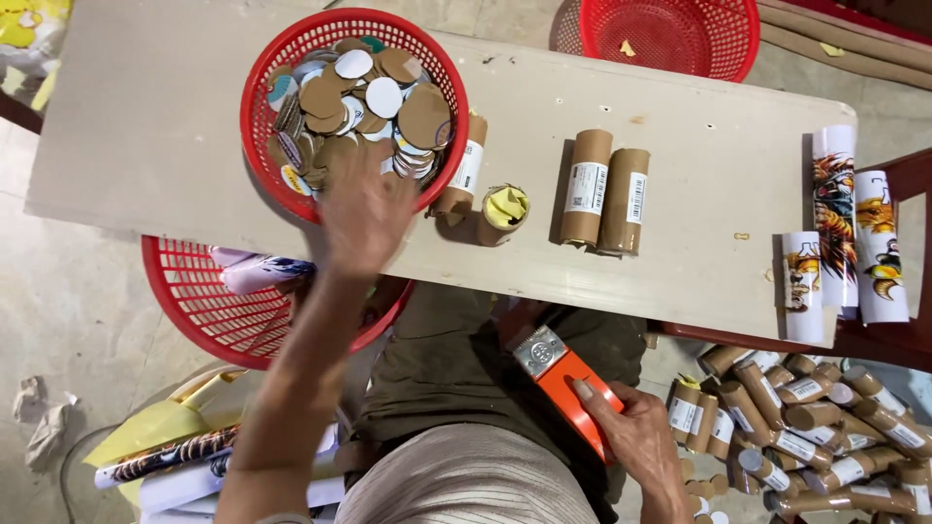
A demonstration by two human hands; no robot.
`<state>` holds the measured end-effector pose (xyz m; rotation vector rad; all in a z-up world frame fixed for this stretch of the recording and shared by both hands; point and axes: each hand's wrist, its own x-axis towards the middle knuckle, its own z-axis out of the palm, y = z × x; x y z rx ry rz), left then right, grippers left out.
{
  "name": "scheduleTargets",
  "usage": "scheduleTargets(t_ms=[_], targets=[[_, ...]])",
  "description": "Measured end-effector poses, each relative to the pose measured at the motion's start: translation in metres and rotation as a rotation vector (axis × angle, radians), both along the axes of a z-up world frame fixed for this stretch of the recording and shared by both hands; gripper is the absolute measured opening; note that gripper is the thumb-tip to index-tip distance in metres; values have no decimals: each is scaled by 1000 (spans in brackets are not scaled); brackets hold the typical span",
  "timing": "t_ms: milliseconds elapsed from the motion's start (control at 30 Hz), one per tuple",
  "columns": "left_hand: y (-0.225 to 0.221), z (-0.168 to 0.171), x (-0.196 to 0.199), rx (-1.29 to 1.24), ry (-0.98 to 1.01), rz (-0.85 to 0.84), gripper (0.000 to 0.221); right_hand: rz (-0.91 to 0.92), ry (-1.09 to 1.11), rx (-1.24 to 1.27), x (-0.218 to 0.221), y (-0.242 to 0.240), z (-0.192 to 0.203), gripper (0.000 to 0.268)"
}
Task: Sealing the ends of cardboard tubes with cardboard discs and tape.
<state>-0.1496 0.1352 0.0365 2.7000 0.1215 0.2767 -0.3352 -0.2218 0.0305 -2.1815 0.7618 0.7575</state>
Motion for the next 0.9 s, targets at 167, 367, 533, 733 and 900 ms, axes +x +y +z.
scheduleTargets(t_ms=[167,367,533,733,900], targets=[[70,-34,25,37,108,37,40,-42,-12,33,0,2,-5,59],[85,-62,39,114,163,20,36,-17,-83,83,-9,6,-7,52],[83,-33,34,252,-43,-7,17,-25,-78,68,-5,11,6,49],[78,-24,24,-94,-291,-37,10,8,-60,43,-3,12,11,50],[79,-28,28,94,-196,-53,11,-7,-54,99,0,20,18,49]])
